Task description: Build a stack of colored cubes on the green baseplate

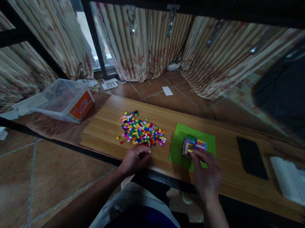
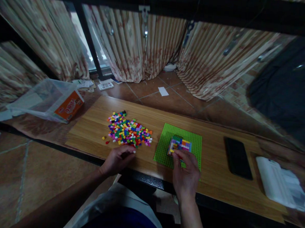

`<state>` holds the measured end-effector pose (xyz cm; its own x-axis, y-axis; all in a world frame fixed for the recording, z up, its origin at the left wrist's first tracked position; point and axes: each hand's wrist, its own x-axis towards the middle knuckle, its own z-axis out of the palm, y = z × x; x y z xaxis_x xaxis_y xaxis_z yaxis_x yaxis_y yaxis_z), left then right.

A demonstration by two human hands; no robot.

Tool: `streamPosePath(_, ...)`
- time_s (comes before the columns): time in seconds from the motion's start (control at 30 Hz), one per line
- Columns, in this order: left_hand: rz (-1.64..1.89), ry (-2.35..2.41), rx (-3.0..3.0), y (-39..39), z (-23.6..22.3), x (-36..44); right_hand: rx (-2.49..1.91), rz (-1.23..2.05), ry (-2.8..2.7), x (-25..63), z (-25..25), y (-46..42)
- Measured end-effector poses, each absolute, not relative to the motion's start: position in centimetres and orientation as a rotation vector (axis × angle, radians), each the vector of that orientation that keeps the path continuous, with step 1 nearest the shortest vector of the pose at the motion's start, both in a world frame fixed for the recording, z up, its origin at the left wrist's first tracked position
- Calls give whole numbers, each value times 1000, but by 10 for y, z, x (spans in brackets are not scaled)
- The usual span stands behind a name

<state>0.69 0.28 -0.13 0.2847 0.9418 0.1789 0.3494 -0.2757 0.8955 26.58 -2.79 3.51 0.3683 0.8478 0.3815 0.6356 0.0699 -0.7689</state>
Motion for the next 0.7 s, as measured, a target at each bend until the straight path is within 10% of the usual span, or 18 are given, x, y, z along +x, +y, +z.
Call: streamPosePath(0.7,961,1190,1835,4,-2,5,-1778,261,-1305,296,16,12)
